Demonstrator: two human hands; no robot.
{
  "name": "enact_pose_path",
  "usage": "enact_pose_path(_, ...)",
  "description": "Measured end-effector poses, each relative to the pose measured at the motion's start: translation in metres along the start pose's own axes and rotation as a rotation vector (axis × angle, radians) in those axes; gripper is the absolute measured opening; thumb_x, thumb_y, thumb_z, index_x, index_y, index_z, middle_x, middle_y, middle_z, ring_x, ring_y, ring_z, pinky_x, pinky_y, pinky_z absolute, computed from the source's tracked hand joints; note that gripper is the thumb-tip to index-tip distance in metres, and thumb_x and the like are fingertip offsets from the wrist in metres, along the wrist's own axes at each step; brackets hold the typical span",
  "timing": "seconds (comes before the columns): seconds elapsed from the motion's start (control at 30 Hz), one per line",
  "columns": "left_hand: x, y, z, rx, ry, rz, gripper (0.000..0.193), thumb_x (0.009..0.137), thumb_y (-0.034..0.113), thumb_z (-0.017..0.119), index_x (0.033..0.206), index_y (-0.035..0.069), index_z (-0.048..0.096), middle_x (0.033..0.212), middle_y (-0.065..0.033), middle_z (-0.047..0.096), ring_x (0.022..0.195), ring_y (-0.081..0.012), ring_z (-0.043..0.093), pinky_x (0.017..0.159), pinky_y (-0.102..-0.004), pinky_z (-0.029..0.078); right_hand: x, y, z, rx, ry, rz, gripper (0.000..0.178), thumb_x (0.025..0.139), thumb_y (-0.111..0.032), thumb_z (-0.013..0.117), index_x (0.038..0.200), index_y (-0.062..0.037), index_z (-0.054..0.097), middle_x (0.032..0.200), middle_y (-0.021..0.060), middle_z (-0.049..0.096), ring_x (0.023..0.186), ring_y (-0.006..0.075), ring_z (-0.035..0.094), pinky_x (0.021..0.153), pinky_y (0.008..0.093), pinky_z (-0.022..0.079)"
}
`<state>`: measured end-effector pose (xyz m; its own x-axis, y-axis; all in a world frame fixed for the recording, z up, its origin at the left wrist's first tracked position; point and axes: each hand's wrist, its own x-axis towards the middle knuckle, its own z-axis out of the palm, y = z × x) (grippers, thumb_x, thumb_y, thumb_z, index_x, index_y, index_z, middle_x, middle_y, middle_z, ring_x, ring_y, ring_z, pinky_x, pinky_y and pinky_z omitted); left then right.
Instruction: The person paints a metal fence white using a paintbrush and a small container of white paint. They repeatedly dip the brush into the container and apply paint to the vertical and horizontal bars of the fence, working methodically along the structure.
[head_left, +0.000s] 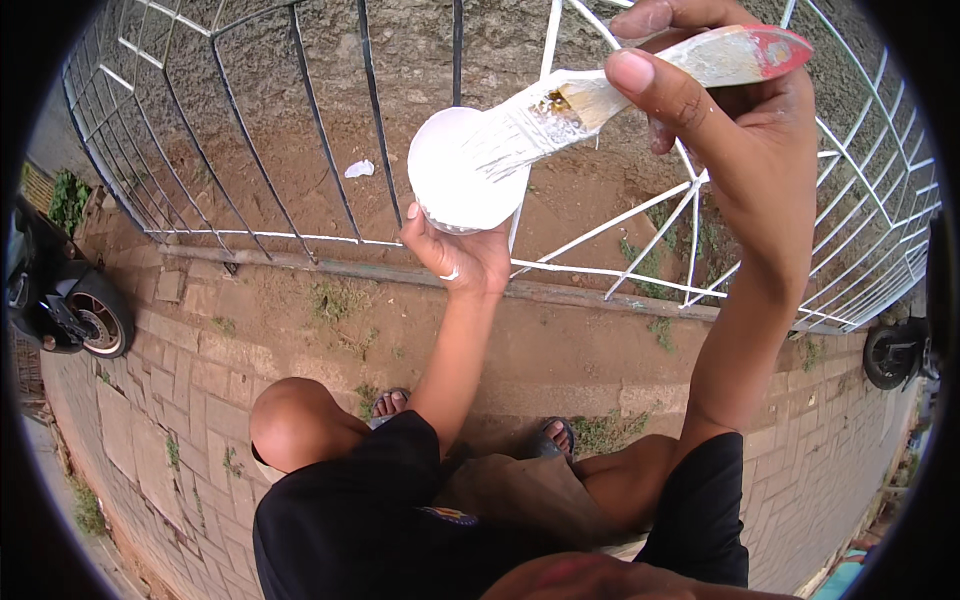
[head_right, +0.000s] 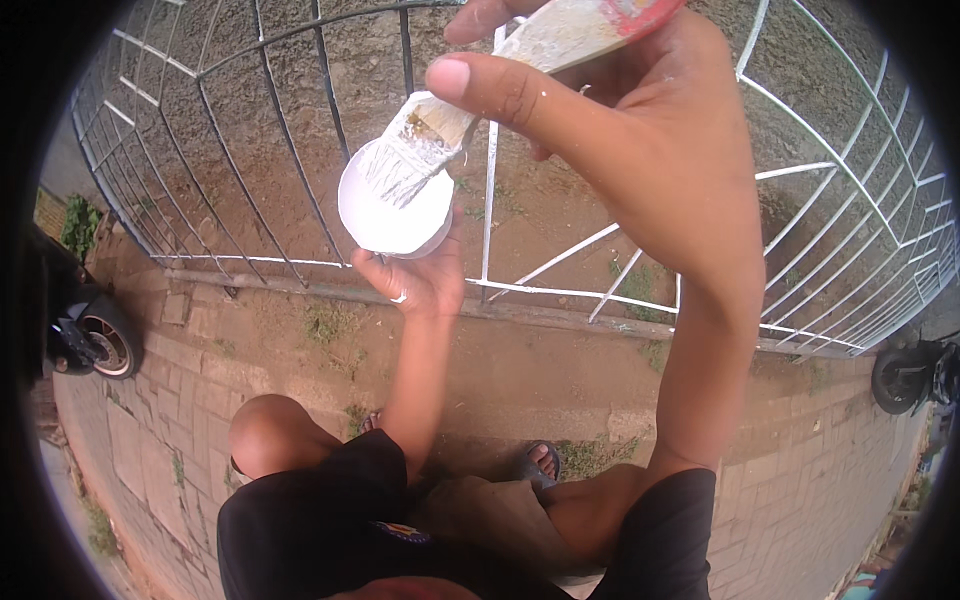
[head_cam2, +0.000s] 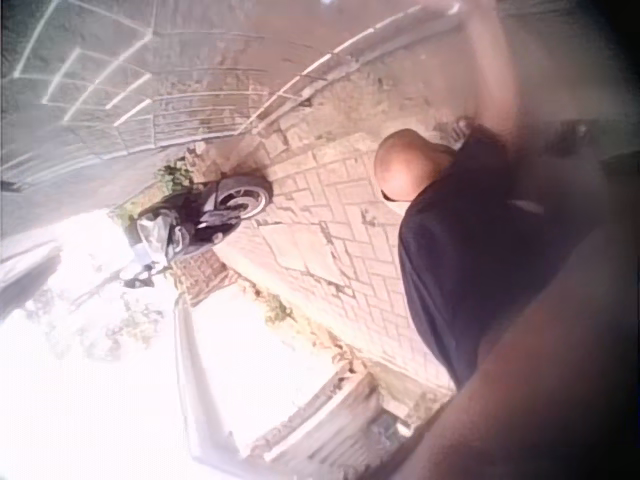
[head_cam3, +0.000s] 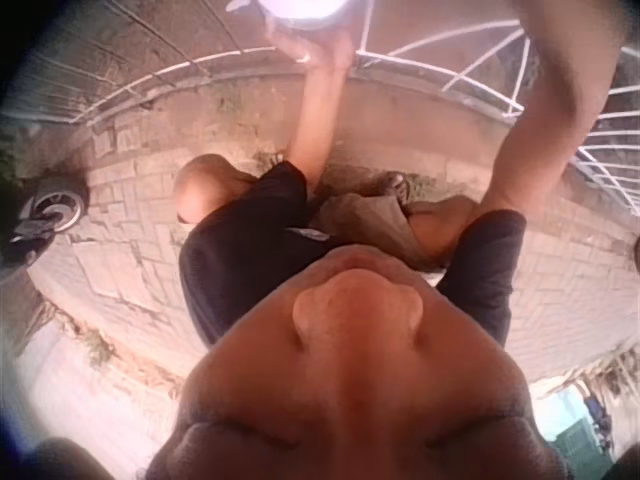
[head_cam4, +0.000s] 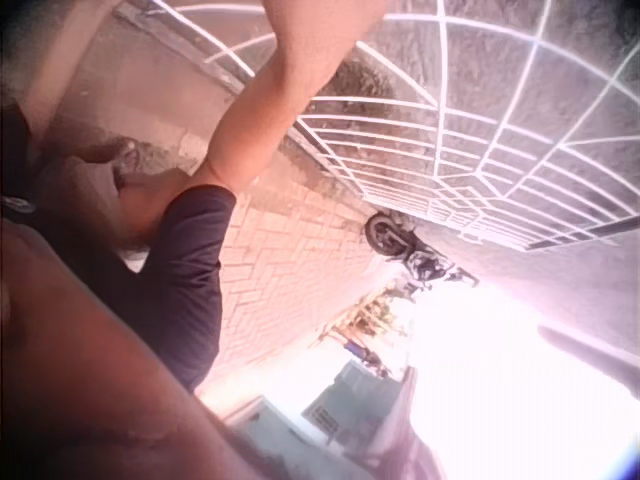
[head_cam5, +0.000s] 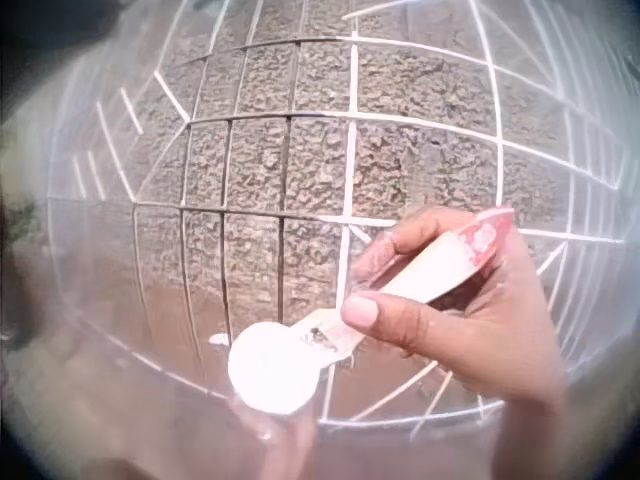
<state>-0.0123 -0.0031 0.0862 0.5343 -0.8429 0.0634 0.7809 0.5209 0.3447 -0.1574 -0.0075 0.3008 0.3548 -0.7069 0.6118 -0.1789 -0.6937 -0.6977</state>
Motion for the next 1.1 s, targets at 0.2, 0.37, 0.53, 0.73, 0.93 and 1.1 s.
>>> enact_pose_path(0.2,0.006,0.022,-0.025,-0.121,-0.026,0.096,0.066,0.086,0.052,0.047,0.136,0.009,0.048,0.133,-0.0096,0.055,0.127,-0.0263,0.053,0.104,-0.0453,0.048,-0.021,-0.013,0.04,-0.176,-0.188,-0.239,0.024,0.076,-0.006,0.085,0.095,-0.0019,0.072,0.088,0.0071,0.072,0.079,0.0118,0.067,0.068,0.0235,0.052)
enact_pose_path(0.37,0.0,0.037,-0.028,-0.106,0.05,0.114,0.067,0.084,0.054,0.049,0.135,0.01,0.045,0.133,-0.01,0.053,0.127,-0.0276,0.052,0.104,-0.0452,0.046,-0.013,-0.006,0.069,-0.465,-0.251,-0.416,0.021,0.073,-0.011,0.088,0.09,-0.0044,0.076,0.081,0.0047,0.073,0.073,0.0103,0.061,0.061,0.0238,0.043)
enact_pose_path(0.53,-0.005,0.036,-0.022,-0.115,0.031,0.066,0.068,0.083,0.052,0.053,0.137,0.013,0.041,0.134,-0.0111,0.051,0.127,-0.0298,0.05,0.107,-0.0458,0.043,-0.007,-0.004,0.088,-0.516,-0.311,-0.454,0.025,0.067,-0.015,0.089,0.086,-0.0059,0.076,0.08,-0.0003,0.074,0.065,0.0122,0.047,0.06,0.0266,0.036)
enact_pose_path(0.73,-0.015,0.039,-0.013,-0.119,0.069,0.01,0.065,0.083,0.049,0.055,0.135,0.013,0.04,0.133,-0.0103,0.05,0.128,-0.029,0.049,0.109,-0.0456,0.039,-0.009,0.004,0.103,-0.612,-0.366,-0.398,0.023,0.066,-0.019,0.088,0.084,-0.01,0.076,0.079,0.0002,0.073,0.065,0.0168,0.044,0.059,0.0292,0.038)
enact_pose_path(0.93,-0.015,0.033,-0.025,-0.155,0.04,0.012,0.063,0.084,0.048,0.054,0.134,0.013,0.04,0.132,-0.0089,0.049,0.129,-0.0274,0.046,0.11,-0.0435,0.037,-0.012,-0.001,0.104,-0.632,-0.382,-0.428,0.024,0.067,-0.018,0.087,0.087,-0.0102,0.076,0.076,0.0012,0.072,0.064,0.0181,0.045,0.058,0.0303,0.038)
enact_pose_path(1.1,-0.018,0.027,-0.022,-0.173,0.08,-0.017,0.064,0.085,0.048,0.053,0.136,0.012,0.039,0.132,-0.0095,0.049,0.129,-0.0275,0.047,0.111,-0.0433,0.037,-0.014,0.0,0.099,-0.658,-0.411,-0.368,0.018,0.071,-0.018,0.082,0.087,-0.0142,0.075,0.074,-0.0009,0.069,0.067,0.0196,0.048,0.058,0.0323,0.042)
